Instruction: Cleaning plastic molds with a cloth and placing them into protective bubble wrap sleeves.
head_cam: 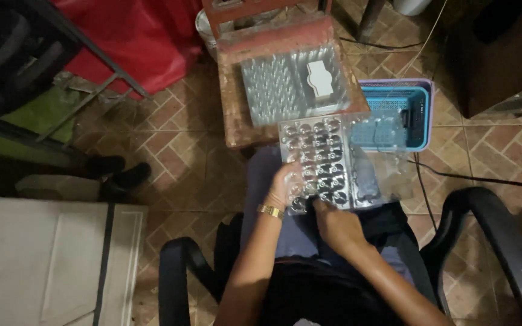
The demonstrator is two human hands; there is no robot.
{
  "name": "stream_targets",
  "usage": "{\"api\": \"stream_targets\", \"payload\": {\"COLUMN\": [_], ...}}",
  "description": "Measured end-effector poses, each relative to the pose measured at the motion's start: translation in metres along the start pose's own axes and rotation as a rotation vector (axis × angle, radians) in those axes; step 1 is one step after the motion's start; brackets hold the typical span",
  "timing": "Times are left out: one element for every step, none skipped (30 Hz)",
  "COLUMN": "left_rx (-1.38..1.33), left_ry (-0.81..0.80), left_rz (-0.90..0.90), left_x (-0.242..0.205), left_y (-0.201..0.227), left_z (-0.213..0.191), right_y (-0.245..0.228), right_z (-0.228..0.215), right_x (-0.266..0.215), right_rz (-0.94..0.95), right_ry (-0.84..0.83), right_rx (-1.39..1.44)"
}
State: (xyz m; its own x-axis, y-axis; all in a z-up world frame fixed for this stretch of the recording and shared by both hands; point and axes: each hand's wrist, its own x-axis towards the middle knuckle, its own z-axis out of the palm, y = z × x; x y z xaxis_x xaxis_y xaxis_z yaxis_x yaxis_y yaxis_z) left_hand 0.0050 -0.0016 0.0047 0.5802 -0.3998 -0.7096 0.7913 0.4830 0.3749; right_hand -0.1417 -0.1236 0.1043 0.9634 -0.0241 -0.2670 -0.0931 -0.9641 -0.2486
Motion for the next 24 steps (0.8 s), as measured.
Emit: {"api": "stream_targets", "payload": {"left_rx": [-0.001, 0.003, 0.01, 0.013, 0.017, 0.021, 0.022, 0.019, 0.015, 0.014, 0.014, 0.014, 0.015, -0.005, -0.021, -0.017, -0.027, -0.037, -0.034, -0.029, -0.024, -0.02, -0.1, -0.181], "left_ry": [0.002, -0.006, -0.015, -0.013, -0.021, -0.03, -0.034, -0.043, -0.049, -0.048, -0.023, 0.003, 0.002, 0.001, -0.001, -0.003, 0.008, 0.018, 0.016, 0.028, 0.035, 0.028, -0.082, -0.193], "left_rz": [0.003, 0.004, 0.002, 0.0, 0.001, 0.002, 0.007, 0.001, -0.011, -0.013, -0.003, 0.006, 0.008, 0.001, -0.008, -0.008, -0.019, -0.031, -0.036, -0.022, -0.005, -0.006, 0.002, 0.009], "left_x": [-0.03, -0.06, -0.091, -0.101, -0.11, -0.12, -0.118, -0.117, -0.118, -0.071, -0.028, 0.013, -0.031, -0.081, -0.14, -0.106, -0.072, -0.038, -0.045, -0.052, -0.058, -0.054, -0.051, -0.047], "left_y": [0.012, 0.024, 0.034, 0.039, 0.042, 0.046, 0.046, 0.045, 0.042, 0.028, 0.012, -0.004, 0.018, 0.039, 0.055, 0.041, 0.027, 0.014, 0.016, 0.019, 0.025, 0.022, 0.019, 0.016], "left_z": [0.023, 0.047, 0.071, 0.077, 0.085, 0.093, 0.093, 0.093, 0.092, 0.058, 0.024, -0.005, 0.032, 0.07, 0.106, 0.079, 0.053, 0.026, 0.033, 0.039, 0.048, 0.046, 0.043, 0.04], "right_y": [-0.002, -0.004, -0.006, -0.007, -0.008, -0.008, -0.013, -0.019, -0.024, -0.023, -0.023, -0.022, -0.023, -0.024, -0.026, -0.023, -0.019, -0.016, -0.019, -0.023, -0.026, -0.029, -0.032, -0.034], "right_z": [0.0, 0.0, 0.0, 0.003, 0.005, 0.007, -0.001, -0.01, -0.016, -0.009, -0.002, 0.005, 0.002, -0.002, -0.005, -0.01, -0.015, -0.02, -0.022, -0.025, -0.029, -0.026, -0.022, -0.019], "right_x": [-0.002, -0.004, -0.007, -0.007, -0.007, -0.008, -0.005, -0.003, -0.005, -0.001, 0.004, 0.009, 0.009, 0.008, 0.007, 0.007, 0.006, 0.005, 0.005, 0.005, 0.008, 0.008, 0.008, 0.008], "right_rz": [-0.003, -0.041, -0.073, -0.07, -0.1, -0.131, -0.133, -0.184, -0.232, -0.231, -0.234, -0.236, -0.236, -0.283, -0.327, -0.324, -0.298, -0.271, -0.265, -0.219, -0.173, -0.168, -0.208, -0.249], "right_ry": [0.0, 0.051, 0.103, 0.103, 0.163, 0.224, 0.229, 0.208, 0.179, 0.177, 0.176, 0.174, 0.176, 0.18, 0.187, 0.19, 0.154, 0.118, 0.118, 0.09, 0.067, 0.072, 0.057, 0.041], "right_rx": [0.001, 0.043, 0.087, 0.09, 0.059, 0.028, 0.026, 0.094, 0.165, 0.165, 0.135, 0.106, 0.107, 0.069, 0.031, 0.033, 0.033, 0.033, 0.033, 0.038, 0.041, 0.039, 0.113, 0.188]}}
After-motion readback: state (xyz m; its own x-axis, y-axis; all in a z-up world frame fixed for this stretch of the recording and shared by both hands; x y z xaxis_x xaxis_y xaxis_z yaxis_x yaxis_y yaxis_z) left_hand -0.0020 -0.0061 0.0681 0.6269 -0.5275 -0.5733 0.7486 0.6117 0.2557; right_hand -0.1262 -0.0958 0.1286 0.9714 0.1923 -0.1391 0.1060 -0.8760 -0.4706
